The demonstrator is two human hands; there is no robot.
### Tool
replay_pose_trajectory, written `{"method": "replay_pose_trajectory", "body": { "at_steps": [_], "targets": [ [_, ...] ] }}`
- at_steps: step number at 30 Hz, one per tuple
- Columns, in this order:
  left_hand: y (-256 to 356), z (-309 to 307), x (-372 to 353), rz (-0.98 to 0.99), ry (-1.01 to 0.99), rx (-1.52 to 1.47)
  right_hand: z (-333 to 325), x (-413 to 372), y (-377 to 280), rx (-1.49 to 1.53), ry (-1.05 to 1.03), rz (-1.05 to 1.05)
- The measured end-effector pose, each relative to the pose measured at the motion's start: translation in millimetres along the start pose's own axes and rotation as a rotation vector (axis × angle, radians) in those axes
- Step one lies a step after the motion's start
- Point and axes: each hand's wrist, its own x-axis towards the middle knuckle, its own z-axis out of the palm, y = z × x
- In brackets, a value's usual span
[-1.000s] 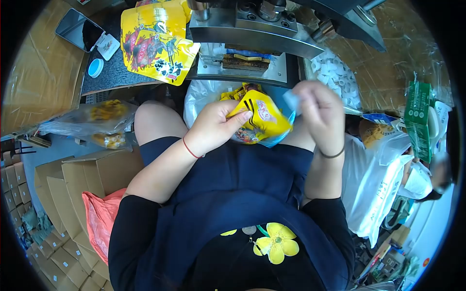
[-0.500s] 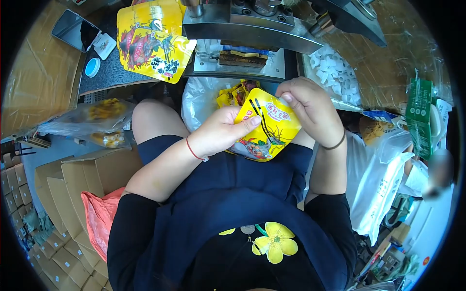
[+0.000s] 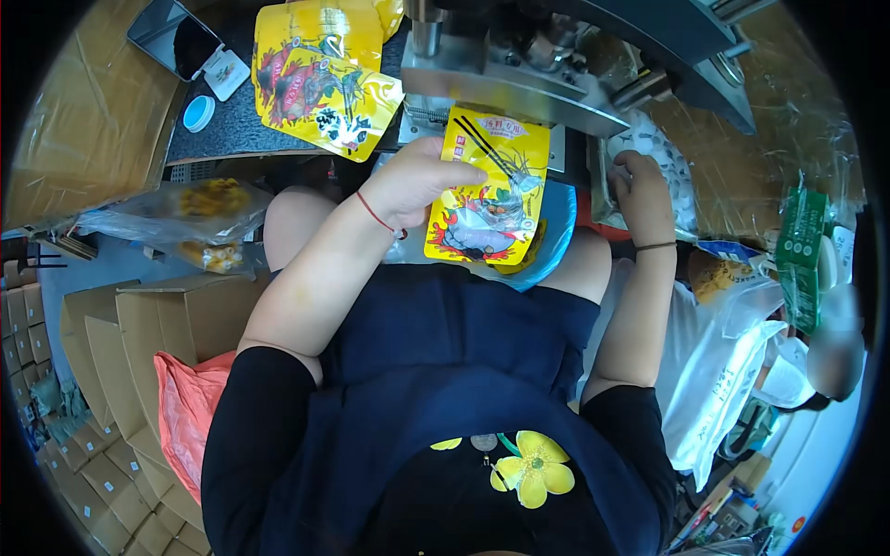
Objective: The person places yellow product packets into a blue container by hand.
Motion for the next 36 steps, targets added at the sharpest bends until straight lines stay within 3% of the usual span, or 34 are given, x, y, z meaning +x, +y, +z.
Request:
{"method": "replay_pose_trajectory", "body": {
  "at_steps": [2,5,7,9,10,12,13,14,15,17,19,21,23,24,27,28,31,32,35,36],
  "targets": [
    [-7,-2,0,0.129,-0.033,0.063,-3,-4,-1,0.084,0.047,0.021],
    [-3,-18,-25,0.72,0.469,0.631,-8,-13,-4,0.104,0.131,-0.041],
    [37,-50,-45,1.342,0.8,1.519,-18,-20,-10,0.091,0.182,-0.065],
    [51,-92,-65,0.814,0.564,1.968,-32,-25,-23,0.09,0.221,-0.044],
    [47,-100,-70,0.827,0.442,2.115,-35,-25,-29,0.161,0.276,-0.001],
    [48,-108,-82,0.734,0.39,1.913,-36,-31,-42,0.299,0.379,0.104],
    [45,-105,-89,0.681,0.358,1.809,-35,-34,-51,0.369,0.317,0.089],
    [36,-95,-90,0.807,0.534,1.528,-35,-34,-63,0.44,0.26,0.064],
    [30,-87,-90,0.709,0.513,1.304,-33,-32,-75,0.51,0.207,0.035],
    [16,-75,-88,0.505,0.451,0.859,-22,-29,-98,0.483,0.113,-0.236],
    [1,-50,-79,0.511,0.316,0.798,-25,-22,-123,0.668,0.018,-0.335],
    [-12,-32,-68,0.543,0.232,0.927,-30,-18,-139,0.787,0.066,-0.28],
    [-20,-9,-62,0.421,0.178,0.863,-38,-11,-149,0.85,0.11,-0.224],
    [-22,0,-61,0.362,0.149,0.834,-35,-4,-146,0.773,0.135,-0.361],
    [-35,15,-55,0.161,0.079,0.63,-38,-5,-133,0.66,0.055,-0.368],
    [-44,18,-53,0.23,0.019,0.522,-41,-5,-127,0.635,0.067,-0.379],
    [-48,24,-48,0.309,0.059,0.759,-51,-18,-124,0.861,0.056,0.023],
    [-44,26,-49,0.224,0.023,0.833,-53,-15,-125,0.798,0.085,-0.121],
    [-50,33,-46,0.094,-0.131,0.308,-48,-15,-125,0.649,-0.002,-0.25],
    [-47,36,-48,0.043,-0.163,0.263,-47,-11,-117,0.521,-0.004,-0.292]
  ]
}}
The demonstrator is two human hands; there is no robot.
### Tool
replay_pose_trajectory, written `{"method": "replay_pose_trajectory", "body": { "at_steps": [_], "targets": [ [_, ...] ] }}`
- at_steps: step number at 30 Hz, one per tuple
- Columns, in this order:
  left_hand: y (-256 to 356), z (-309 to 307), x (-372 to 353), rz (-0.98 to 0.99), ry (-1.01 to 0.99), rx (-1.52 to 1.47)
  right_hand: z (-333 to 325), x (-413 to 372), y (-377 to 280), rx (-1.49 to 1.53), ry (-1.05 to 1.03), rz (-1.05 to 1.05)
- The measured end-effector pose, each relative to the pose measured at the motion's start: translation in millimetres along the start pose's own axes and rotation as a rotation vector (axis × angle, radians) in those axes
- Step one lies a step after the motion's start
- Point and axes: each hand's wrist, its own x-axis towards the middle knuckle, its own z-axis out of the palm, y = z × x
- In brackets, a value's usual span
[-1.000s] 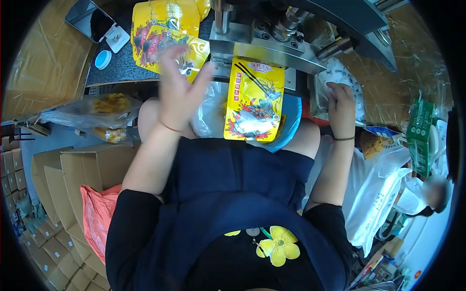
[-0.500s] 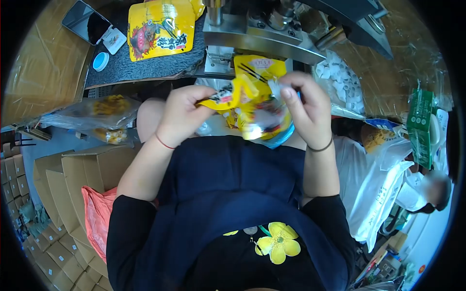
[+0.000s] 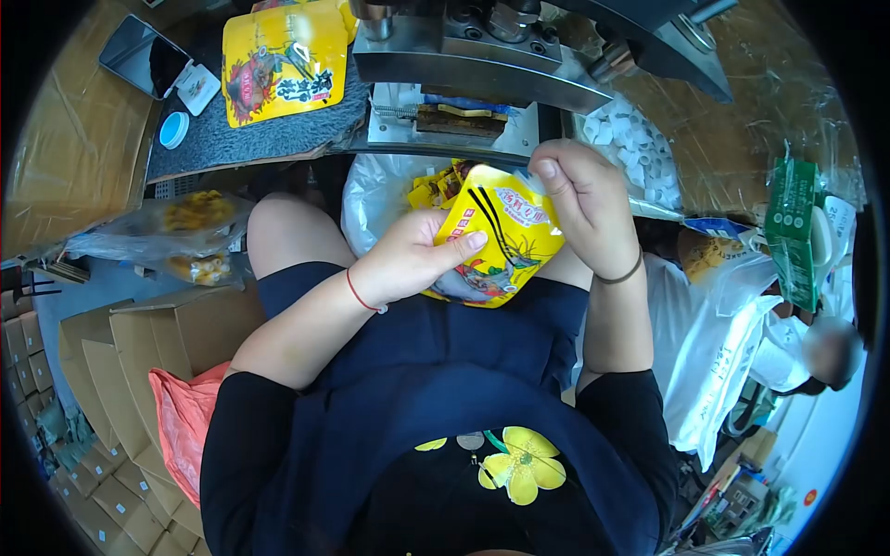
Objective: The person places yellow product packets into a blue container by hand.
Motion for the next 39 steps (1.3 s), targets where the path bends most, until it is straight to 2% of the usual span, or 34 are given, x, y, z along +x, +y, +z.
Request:
{"method": "replay_pose_trajectory", "body": {
  "at_steps": [4,7,9,10,13,15,19,21,23,24,27,28,31,32,33,34,35,37,39],
  "targets": [
    [-1,1,4,-0.177,-0.067,-0.138,-8,1,11,0.123,-0.236,0.032],
    [-12,-12,9,-0.126,-0.058,-0.137,-14,0,41,-0.37,0.083,0.105],
    [-4,-23,17,-0.063,0.048,-0.221,-24,-6,75,-0.656,0.02,0.246],
    [1,-29,22,-0.048,0.088,-0.238,-26,-12,85,-0.684,-0.074,0.27],
    [18,-41,33,-0.047,0.173,-0.272,-18,-12,113,-0.565,-0.049,0.186],
    [24,-49,36,-0.066,0.167,-0.281,-18,-15,117,-0.499,-0.057,0.237],
    [31,-72,28,0.283,0.679,0.756,-19,-23,126,-0.455,0.064,0.197],
    [57,-114,18,0.684,1.04,1.235,-18,-29,123,-0.431,0.13,0.229],
    [72,-161,4,0.564,1.029,1.925,-20,-32,108,-0.383,0.183,0.327],
    [51,-180,-6,0.469,0.921,2.055,-22,-33,102,-0.345,0.207,0.34],
    [49,-134,-37,0.398,0.661,1.981,-27,-35,77,-0.243,0.244,0.254],
    [46,-133,-41,0.409,0.658,1.935,-26,-34,70,-0.342,0.253,0.208],
    [36,-128,-49,0.392,0.844,1.136,-10,-26,43,-0.154,0.193,0.151],
    [30,-114,-42,0.44,0.756,0.554,1,-19,33,-0.154,0.167,0.056],
    [29,-103,-40,0.389,0.694,0.613,15,-16,22,-0.068,0.16,0.067],
    [30,-93,-39,0.341,0.63,0.67,21,-14,12,0.048,0.056,0.125],
    [30,-85,-35,0.293,0.566,0.726,23,-6,3,0.116,0.001,0.033],
    [21,-69,-23,0.318,0.461,0.633,26,5,-6,0.208,0.082,-0.014],
    [20,-51,-15,0.188,0.392,0.602,30,16,-17,0.258,0.125,0.049]
  ]
}}
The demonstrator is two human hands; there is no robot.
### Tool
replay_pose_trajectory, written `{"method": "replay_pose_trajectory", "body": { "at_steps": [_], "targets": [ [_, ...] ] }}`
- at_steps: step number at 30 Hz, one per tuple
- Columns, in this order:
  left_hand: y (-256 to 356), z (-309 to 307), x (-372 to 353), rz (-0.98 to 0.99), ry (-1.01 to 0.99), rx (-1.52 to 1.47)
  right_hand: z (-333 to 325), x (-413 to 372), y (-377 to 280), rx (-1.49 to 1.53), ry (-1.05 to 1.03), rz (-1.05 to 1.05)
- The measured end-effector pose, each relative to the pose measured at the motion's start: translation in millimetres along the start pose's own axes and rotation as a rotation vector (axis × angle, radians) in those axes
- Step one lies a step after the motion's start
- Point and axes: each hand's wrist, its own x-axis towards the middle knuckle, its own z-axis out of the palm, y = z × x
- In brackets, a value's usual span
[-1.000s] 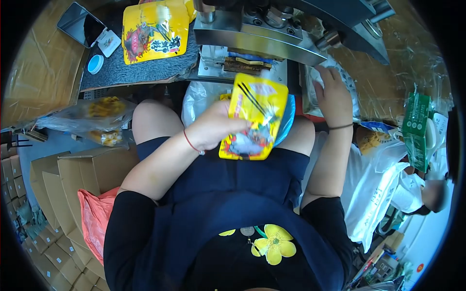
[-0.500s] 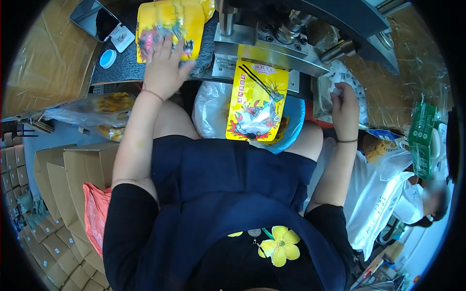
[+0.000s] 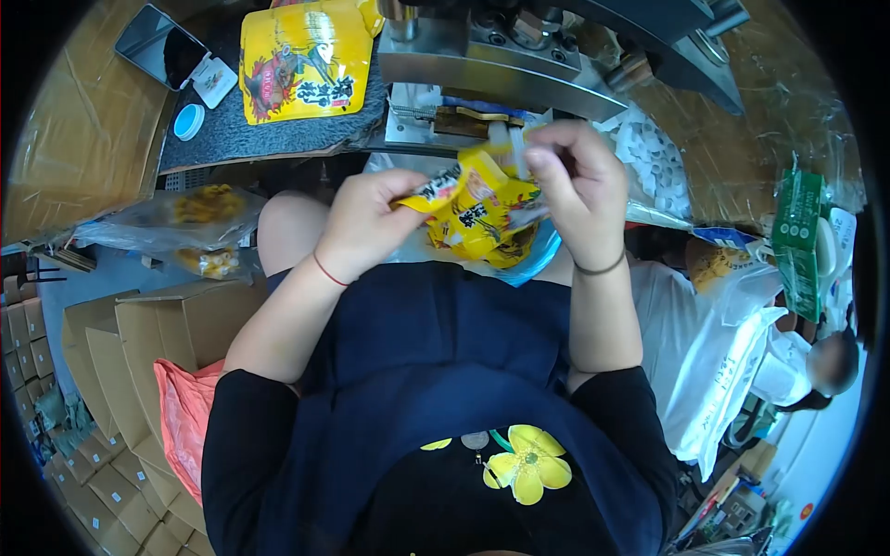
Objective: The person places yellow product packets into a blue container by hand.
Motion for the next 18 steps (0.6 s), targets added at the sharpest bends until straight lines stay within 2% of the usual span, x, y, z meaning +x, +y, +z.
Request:
{"method": "replay_pose_trajectory", "body": {
  "at_steps": [1,3,4,5,6,7,8,9,10,12,15,18],
  "targets": [
    [7,8,-1,-0.072,-0.048,-0.08,1,2,-2,0.026,0.027,0.032],
    [22,20,-2,-0.214,-0.149,-0.229,-4,3,3,-0.108,-0.04,-0.055],
    [12,31,-2,-0.134,-0.189,-0.464,-8,4,6,-0.175,-0.076,-0.102],
    [7,38,-2,-0.121,-0.25,-0.536,-17,6,14,-0.241,-0.135,-0.153],
    [5,43,-2,-0.112,-0.307,-0.612,-22,5,16,-0.189,-0.194,-0.116],
    [0,44,-2,-0.223,-0.376,-0.557,-25,3,18,-0.135,-0.253,-0.074],
    [0,51,-2,-0.242,-0.408,-0.705,-29,0,20,-0.081,-0.307,-0.028],
    [-2,52,-1,-0.266,-0.42,-0.7,-34,-1,26,-0.078,-0.302,-0.039],
    [-2,52,2,-0.286,-0.432,-0.694,-43,-2,34,-0.312,-0.212,-0.027],
    [-1,46,13,-0.282,-0.341,-0.764,-65,-5,58,-0.775,-0.025,-0.009],
    [-1,30,35,-0.297,-0.202,-0.792,-93,-18,99,-0.945,-0.153,0.293],
    [1,18,48,-0.34,-0.189,-0.78,-86,-15,115,-0.901,-0.157,0.36]
  ]
}}
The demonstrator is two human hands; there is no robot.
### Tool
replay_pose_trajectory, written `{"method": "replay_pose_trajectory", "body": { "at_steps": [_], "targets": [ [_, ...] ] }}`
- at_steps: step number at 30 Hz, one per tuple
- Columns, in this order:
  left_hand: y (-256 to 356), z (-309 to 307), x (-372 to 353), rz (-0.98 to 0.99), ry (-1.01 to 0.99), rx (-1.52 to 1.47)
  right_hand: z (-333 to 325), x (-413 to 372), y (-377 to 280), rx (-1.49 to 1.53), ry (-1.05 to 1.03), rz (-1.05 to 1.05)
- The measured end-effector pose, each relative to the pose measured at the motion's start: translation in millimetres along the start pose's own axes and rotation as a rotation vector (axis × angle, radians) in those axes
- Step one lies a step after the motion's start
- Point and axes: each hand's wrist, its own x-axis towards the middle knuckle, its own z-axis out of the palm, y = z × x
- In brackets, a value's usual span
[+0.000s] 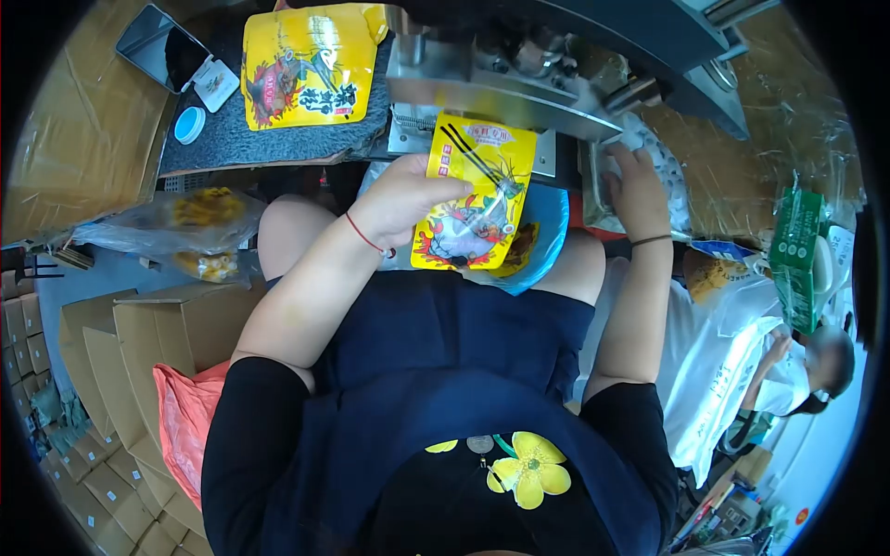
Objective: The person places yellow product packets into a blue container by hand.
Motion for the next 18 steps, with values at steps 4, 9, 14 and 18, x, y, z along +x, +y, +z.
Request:
{"method": "replay_pose_trajectory", "body": {
  "at_steps": [4,9,14,18],
  "targets": [
    [-9,-29,6,0.449,0.342,0.625,13,-4,12,0.132,0.183,-0.092],
    [72,-76,-27,1.09,0.815,2.03,3,-18,13,0.248,0.308,-0.141],
    [39,-92,-67,0.787,0.452,1.987,-22,-35,8,0.485,0.442,-0.063],
    [14,-63,-75,0.578,0.498,0.658,-27,-44,-34,1.085,0.29,-0.021]
  ]
}}
